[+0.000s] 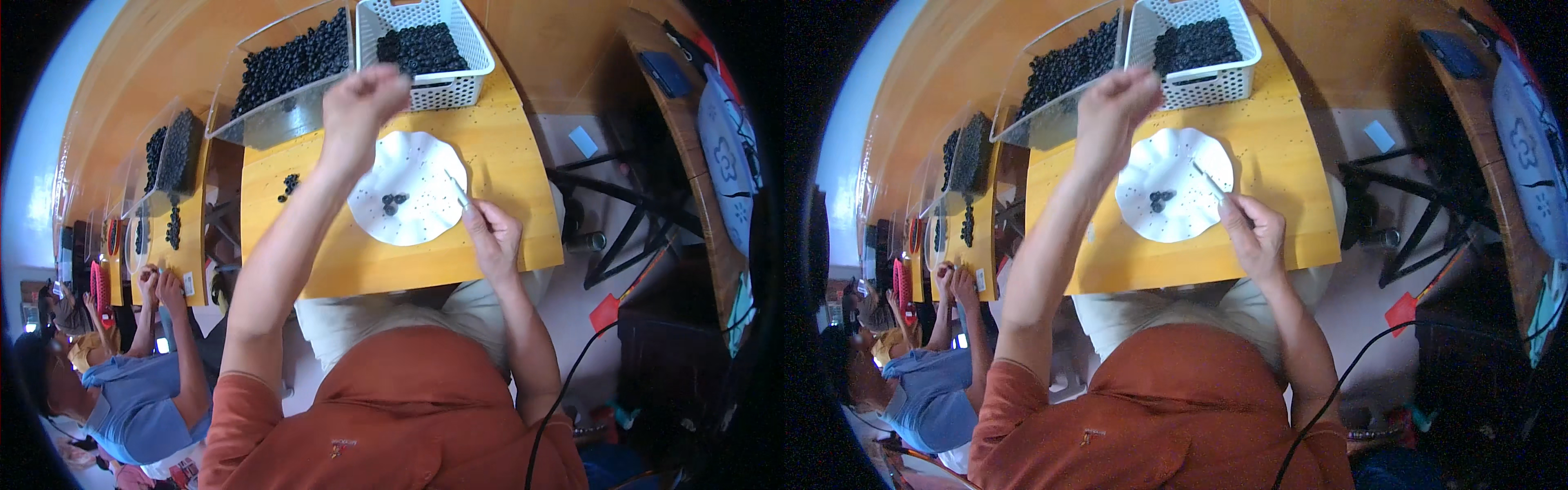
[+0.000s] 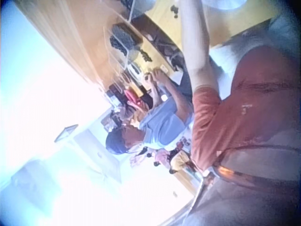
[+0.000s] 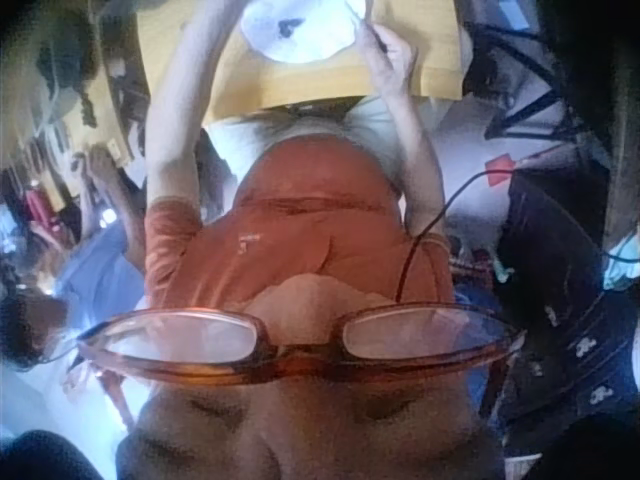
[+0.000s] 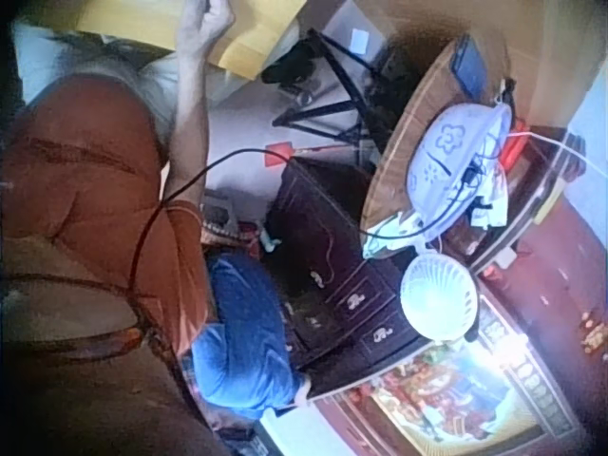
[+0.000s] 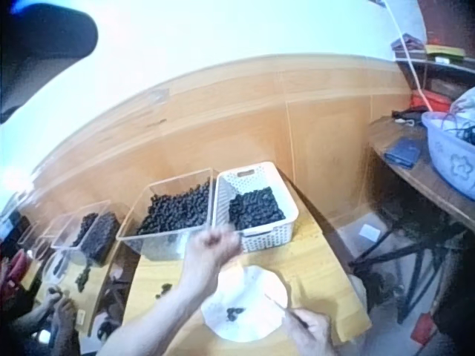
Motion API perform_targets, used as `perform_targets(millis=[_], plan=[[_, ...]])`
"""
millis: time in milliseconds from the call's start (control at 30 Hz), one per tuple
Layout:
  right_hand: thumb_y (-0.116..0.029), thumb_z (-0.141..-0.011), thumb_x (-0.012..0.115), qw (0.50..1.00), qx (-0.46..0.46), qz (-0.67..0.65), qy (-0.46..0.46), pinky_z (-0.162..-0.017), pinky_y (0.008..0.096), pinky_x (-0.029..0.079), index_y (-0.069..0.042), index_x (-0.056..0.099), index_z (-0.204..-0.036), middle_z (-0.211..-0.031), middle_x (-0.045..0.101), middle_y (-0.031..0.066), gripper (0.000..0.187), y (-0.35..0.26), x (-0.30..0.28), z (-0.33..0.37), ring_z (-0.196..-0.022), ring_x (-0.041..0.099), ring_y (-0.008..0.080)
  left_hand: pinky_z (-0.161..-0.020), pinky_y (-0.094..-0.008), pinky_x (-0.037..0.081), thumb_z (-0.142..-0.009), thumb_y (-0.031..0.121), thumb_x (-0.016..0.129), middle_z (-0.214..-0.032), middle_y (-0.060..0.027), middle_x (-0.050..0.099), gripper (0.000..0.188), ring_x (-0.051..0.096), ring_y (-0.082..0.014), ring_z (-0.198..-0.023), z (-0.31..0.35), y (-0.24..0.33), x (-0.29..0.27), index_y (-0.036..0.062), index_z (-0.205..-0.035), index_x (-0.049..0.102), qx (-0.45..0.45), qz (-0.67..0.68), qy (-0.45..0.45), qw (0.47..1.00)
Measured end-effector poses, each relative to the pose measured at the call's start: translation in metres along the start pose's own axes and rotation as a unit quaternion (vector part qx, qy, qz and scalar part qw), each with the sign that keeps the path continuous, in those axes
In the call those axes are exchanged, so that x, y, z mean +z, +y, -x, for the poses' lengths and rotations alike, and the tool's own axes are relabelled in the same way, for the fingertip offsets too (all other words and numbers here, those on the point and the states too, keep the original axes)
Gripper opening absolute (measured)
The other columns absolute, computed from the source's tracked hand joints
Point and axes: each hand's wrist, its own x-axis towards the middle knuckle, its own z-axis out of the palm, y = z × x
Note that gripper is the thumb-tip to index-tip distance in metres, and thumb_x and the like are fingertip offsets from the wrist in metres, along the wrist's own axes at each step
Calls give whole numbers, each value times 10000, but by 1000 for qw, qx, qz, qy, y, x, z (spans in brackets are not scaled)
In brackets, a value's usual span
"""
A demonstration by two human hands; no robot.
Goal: The person trims black olives on a paper plate using a small craft knife, places them onto the table, and scoops more olives from a plastic container by hand.
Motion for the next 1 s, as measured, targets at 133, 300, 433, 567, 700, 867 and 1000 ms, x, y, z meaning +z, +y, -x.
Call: perform_targets(millis=[133,300,433,567,700,867,1000], plan=[[-234,-961,646,1000,2,4,2,-575,208,373,76,677,-1026,-721,558,-46,318,1,-4,-4,-665,458,34,-820,-277,543,-893,89,694,-1018,-95,669,295,657,-168,-894,-21,-2,-3,-73,-1127,617,34,-39,7,999],[-227,-964,642,999,4,-35,9,-570,204,367,72,681,-1014,-717,553,-50,305,3,-4,-5,-661,454,30,-756,-268,520,-858,120,731,-938,-90,707,214,660,-149,-836,43,-25,-40,-19,-1019,707,-60,-363,-170,914],[-227,-964,643,1000,5,-24,-4,-568,205,367,70,682,-1010,-715,555,-48,303,2,-6,-4,-658,457,32,-750,-299,527,-822,106,738,-938,-125,709,219,677,-198,-837,67,-31,-52,11,-1018,717,13,-497,-206,843],[-234,-961,648,1000,8,-19,-7,-567,208,369,69,683,-1012,-715,562,-44,309,-4,-6,-3,-657,461,34,-782,-342,529,-786,100,735,-945,-150,703,243,684,-271,-864,70,-29,-48,44,-1022,720,36,-535,-234,811],[-246,-959,650,1000,7,-12,-14,-573,208,380,66,684,-1016,-720,574,-36,319,-2,-7,-2,-662,472,36,-794,-359,523,-796,116,703,-952,-145,699,209,674,-295,-855,69,-30,-39,62,-997,724,45,-573,-256,777],[-251,-959,650,1000,8,-12,-13,-579,208,391,66,683,-1017,-725,584,-28,325,-3,-7,-2,-667,482,40,-818,-405,510,-837,118,644,-972,-154,694,193,656,-328,-914,66,-30,-36,69,-1007,722,47,-553,-278,784],[-252,-958,652,1000,9,-13,-9,-579,211,393,66,684,-1021,-726,586,-25,326,-1,-7,-3,-664,485,44,-816,-371,525,-820,-7,656,-1004,-154,671,225,667,-299,-893,71,-36,-41,20,-1040,695,44,-415,-269,868]])
